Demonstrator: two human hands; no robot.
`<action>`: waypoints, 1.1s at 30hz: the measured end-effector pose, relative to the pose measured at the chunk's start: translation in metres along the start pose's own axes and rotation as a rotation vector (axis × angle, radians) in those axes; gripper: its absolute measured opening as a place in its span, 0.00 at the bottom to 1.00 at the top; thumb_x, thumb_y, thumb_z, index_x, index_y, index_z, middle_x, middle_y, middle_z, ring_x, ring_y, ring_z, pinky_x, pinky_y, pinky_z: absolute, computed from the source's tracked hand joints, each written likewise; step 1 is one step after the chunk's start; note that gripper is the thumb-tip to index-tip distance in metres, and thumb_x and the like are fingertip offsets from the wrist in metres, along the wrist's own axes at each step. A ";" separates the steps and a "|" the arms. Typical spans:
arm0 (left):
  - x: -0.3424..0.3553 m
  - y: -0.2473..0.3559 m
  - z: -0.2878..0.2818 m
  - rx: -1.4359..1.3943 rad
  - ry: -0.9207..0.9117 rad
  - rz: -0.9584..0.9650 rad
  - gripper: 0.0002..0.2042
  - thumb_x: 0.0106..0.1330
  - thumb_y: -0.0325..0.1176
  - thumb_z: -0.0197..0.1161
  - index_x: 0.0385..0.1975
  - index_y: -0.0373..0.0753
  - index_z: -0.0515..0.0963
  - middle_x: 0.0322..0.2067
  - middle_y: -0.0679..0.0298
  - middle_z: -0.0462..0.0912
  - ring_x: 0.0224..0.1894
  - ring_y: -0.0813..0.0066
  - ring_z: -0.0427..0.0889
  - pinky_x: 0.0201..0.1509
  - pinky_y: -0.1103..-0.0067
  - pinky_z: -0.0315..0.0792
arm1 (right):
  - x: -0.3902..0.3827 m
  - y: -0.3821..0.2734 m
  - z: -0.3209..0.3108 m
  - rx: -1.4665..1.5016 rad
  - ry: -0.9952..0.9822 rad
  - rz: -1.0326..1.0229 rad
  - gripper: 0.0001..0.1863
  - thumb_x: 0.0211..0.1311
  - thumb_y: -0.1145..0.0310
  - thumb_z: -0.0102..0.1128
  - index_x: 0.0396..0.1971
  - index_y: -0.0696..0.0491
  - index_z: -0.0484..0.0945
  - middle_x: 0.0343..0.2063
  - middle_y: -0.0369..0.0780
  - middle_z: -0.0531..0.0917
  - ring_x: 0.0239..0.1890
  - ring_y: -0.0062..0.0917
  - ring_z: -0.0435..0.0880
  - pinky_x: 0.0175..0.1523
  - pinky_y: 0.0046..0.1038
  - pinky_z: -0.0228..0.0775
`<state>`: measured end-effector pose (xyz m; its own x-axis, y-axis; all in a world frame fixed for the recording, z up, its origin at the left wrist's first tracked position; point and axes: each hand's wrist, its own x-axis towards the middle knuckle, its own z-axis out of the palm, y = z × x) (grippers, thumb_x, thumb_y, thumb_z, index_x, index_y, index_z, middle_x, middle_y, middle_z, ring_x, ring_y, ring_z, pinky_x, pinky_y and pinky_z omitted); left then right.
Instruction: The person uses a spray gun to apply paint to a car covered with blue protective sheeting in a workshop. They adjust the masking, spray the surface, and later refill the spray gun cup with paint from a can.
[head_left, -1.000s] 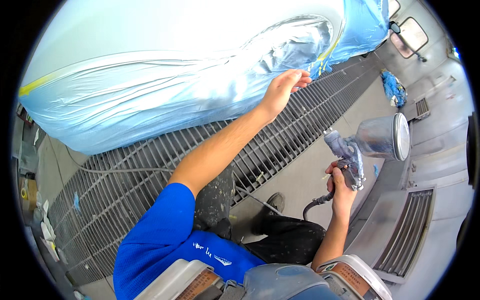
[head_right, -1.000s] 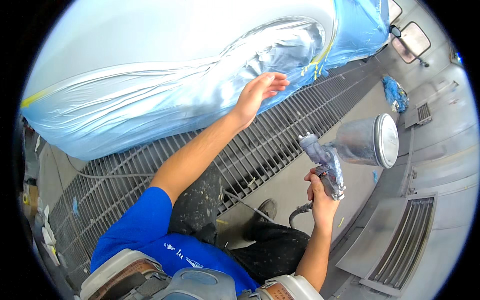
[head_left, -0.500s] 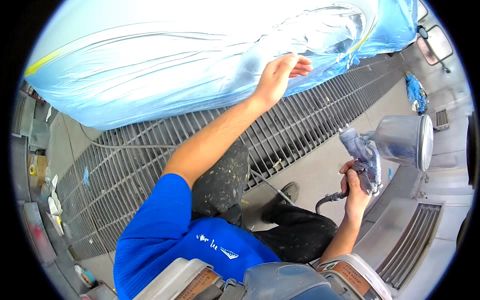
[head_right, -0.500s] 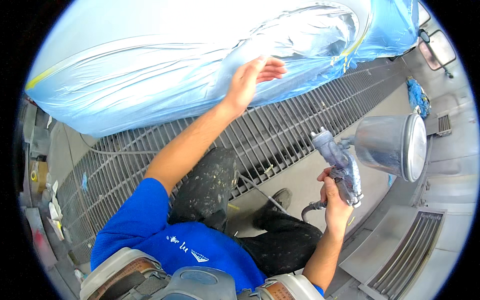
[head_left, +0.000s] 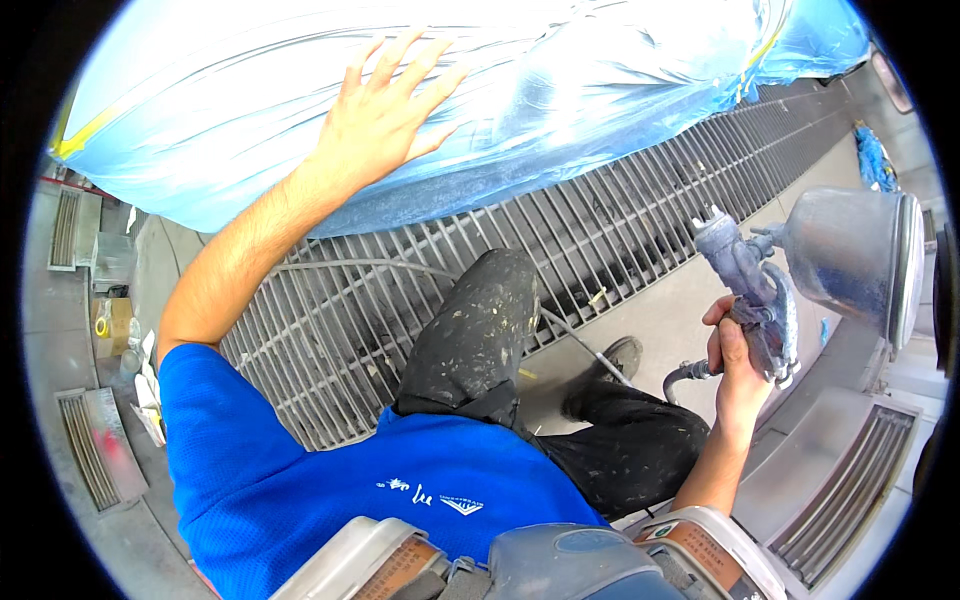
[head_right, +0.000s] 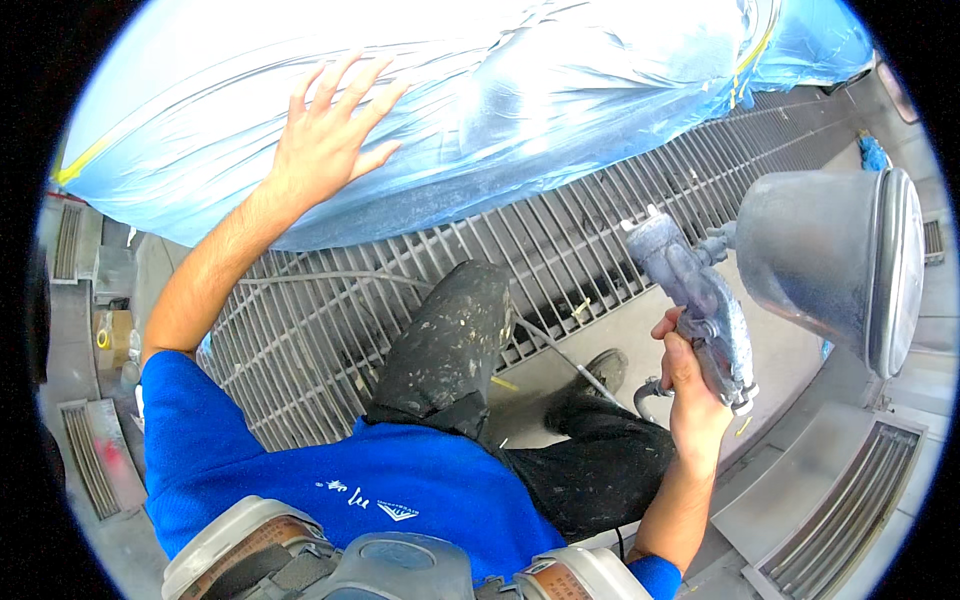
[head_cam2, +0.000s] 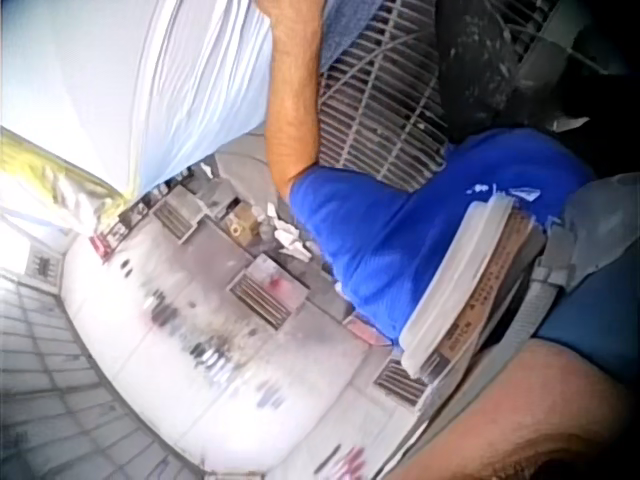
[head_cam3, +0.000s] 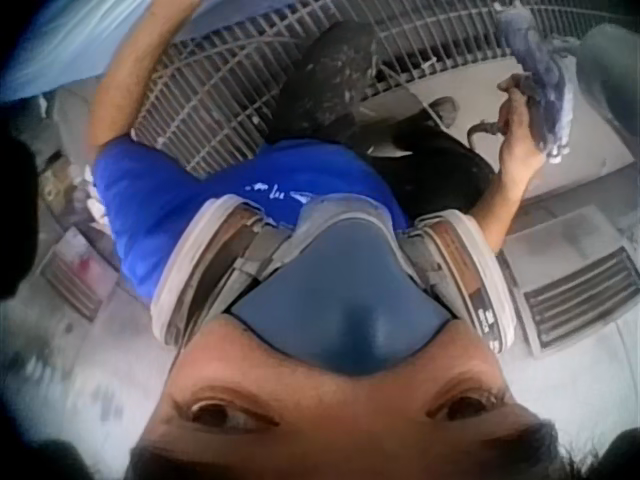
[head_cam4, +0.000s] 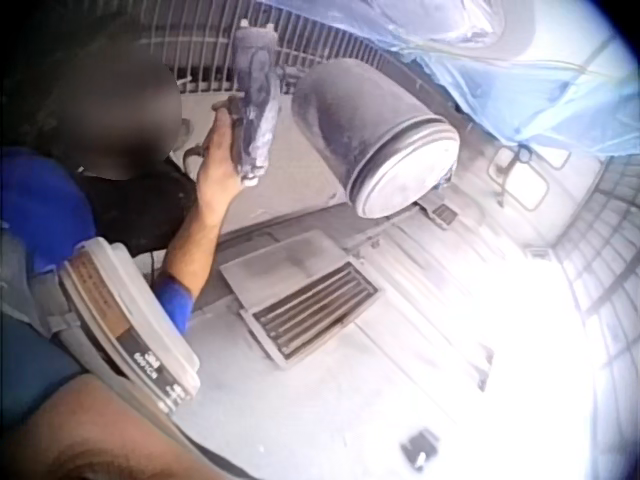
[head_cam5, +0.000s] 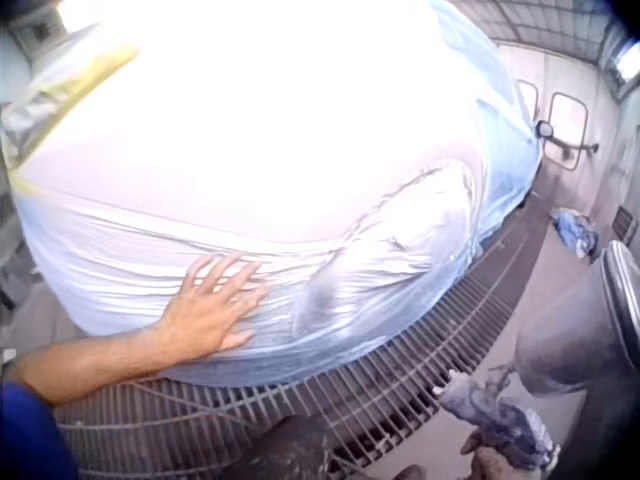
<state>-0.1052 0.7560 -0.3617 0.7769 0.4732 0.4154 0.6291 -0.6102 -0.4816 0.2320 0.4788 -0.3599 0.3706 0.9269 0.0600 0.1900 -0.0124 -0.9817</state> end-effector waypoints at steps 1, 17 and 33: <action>-0.002 0.000 0.001 0.017 -0.004 -0.005 0.32 0.60 0.53 0.63 0.65 0.55 0.66 0.68 0.68 0.62 0.70 0.64 0.56 0.70 0.61 0.50 | 0.001 0.001 0.000 0.001 0.006 -0.007 0.13 0.64 0.71 0.58 0.46 0.59 0.76 0.34 0.38 0.81 0.19 0.11 0.67 0.24 0.15 0.59; 0.001 0.008 0.007 0.005 -0.003 -0.022 0.32 0.60 0.52 0.64 0.65 0.54 0.66 0.67 0.67 0.62 0.70 0.63 0.55 0.71 0.60 0.49 | 0.008 0.010 -0.008 0.081 0.129 -0.154 0.13 0.64 0.66 0.59 0.42 0.60 0.75 0.32 0.41 0.80 0.16 0.12 0.66 0.21 0.16 0.56; -0.003 0.007 0.009 0.033 -0.036 -0.024 0.33 0.60 0.55 0.63 0.65 0.55 0.65 0.68 0.67 0.60 0.71 0.64 0.53 0.71 0.61 0.47 | 0.008 0.015 -0.014 0.087 0.121 -0.137 0.14 0.64 0.66 0.60 0.44 0.59 0.75 0.32 0.41 0.80 0.16 0.12 0.67 0.21 0.15 0.56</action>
<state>-0.1028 0.7560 -0.3738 0.7616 0.5102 0.3996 0.6476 -0.5772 -0.4974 0.2505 0.4812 -0.3720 0.4543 0.8657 0.2100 0.1683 0.1481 -0.9745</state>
